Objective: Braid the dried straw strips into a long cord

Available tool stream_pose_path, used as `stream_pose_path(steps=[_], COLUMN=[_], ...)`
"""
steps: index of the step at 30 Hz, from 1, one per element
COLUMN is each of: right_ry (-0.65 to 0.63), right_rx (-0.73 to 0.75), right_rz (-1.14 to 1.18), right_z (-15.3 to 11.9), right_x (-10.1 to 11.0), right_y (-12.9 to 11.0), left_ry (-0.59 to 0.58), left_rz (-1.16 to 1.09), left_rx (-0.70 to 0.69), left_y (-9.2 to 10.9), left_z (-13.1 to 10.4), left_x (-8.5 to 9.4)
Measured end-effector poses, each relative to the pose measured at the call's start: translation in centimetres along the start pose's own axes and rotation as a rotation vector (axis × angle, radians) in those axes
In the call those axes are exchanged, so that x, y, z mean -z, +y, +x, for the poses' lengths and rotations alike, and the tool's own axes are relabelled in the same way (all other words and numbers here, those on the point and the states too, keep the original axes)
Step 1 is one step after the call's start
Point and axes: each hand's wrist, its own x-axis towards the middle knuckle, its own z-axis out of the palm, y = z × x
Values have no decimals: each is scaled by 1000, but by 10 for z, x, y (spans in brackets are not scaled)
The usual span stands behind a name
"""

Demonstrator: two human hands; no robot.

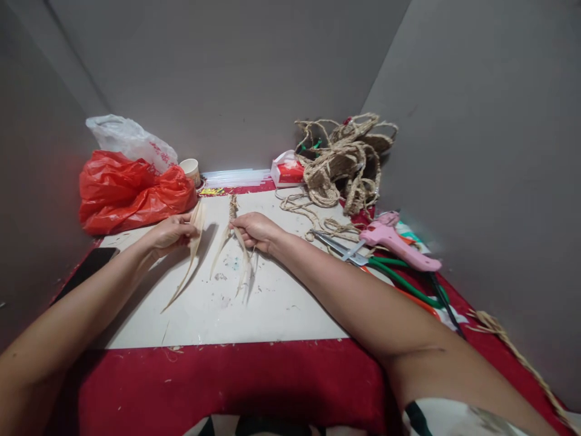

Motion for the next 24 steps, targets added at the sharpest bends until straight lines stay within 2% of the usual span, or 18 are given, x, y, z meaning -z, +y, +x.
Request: stream_pose_path(steps=[4,7,17,24], right_ry=[12,14,38,89], right_rx=[5,13,42,145], right_rz=[-16,-27,-86,-207], right_z=[0,-1,-4,-3], right_x=[-1,-3,-7,-5], right_y=[-2,-4,-6,-4], left_ry=[-42,-93,-261,-188], left_rz=[-81,-137,-73,4], left_rx=[26,51,148,71], left_y=[-3,-5,-5,-5], left_z=[7,10,11,18], left_x=[-24,-33,-35,-43])
